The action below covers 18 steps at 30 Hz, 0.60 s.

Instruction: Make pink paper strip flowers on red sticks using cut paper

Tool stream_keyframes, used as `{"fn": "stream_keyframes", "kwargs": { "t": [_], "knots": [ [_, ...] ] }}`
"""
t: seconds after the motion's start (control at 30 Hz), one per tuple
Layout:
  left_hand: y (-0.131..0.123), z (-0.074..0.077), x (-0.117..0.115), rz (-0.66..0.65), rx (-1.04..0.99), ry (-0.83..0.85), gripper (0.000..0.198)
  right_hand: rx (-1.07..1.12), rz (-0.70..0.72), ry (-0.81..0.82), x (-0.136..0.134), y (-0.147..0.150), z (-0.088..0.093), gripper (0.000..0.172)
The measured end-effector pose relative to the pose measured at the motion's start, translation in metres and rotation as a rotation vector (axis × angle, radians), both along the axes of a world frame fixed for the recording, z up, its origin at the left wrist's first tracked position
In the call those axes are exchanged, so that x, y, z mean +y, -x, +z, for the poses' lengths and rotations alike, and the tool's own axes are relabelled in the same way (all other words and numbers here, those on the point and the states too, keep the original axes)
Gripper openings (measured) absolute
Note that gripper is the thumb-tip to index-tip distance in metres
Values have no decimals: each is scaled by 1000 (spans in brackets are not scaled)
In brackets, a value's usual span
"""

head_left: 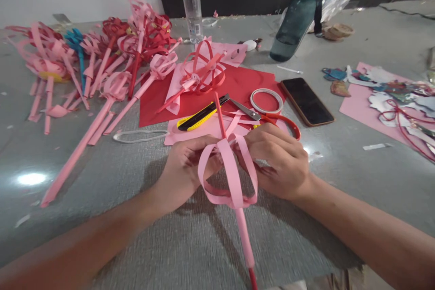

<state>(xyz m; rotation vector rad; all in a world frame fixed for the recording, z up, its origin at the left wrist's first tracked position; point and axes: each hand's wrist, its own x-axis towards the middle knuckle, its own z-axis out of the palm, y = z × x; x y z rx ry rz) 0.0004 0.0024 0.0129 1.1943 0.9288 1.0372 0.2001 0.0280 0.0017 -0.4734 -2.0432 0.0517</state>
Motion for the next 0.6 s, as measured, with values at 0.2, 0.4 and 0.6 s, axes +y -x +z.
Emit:
{"fn": "stream_keyframes", "kwargs": {
  "t": [0.2, 0.4, 0.6],
  "knots": [
    [2, 0, -1, 18, 104, -36, 20, 32, 21, 1, -1, 2, 0, 24],
    [3, -3, -1, 6, 43, -16, 17, 38, 10, -59, -1, -1, 0, 20],
    [1, -1, 0, 17, 65, -5, 29, -13, 25, -87, -3, -4, 2, 20]
  ]
}}
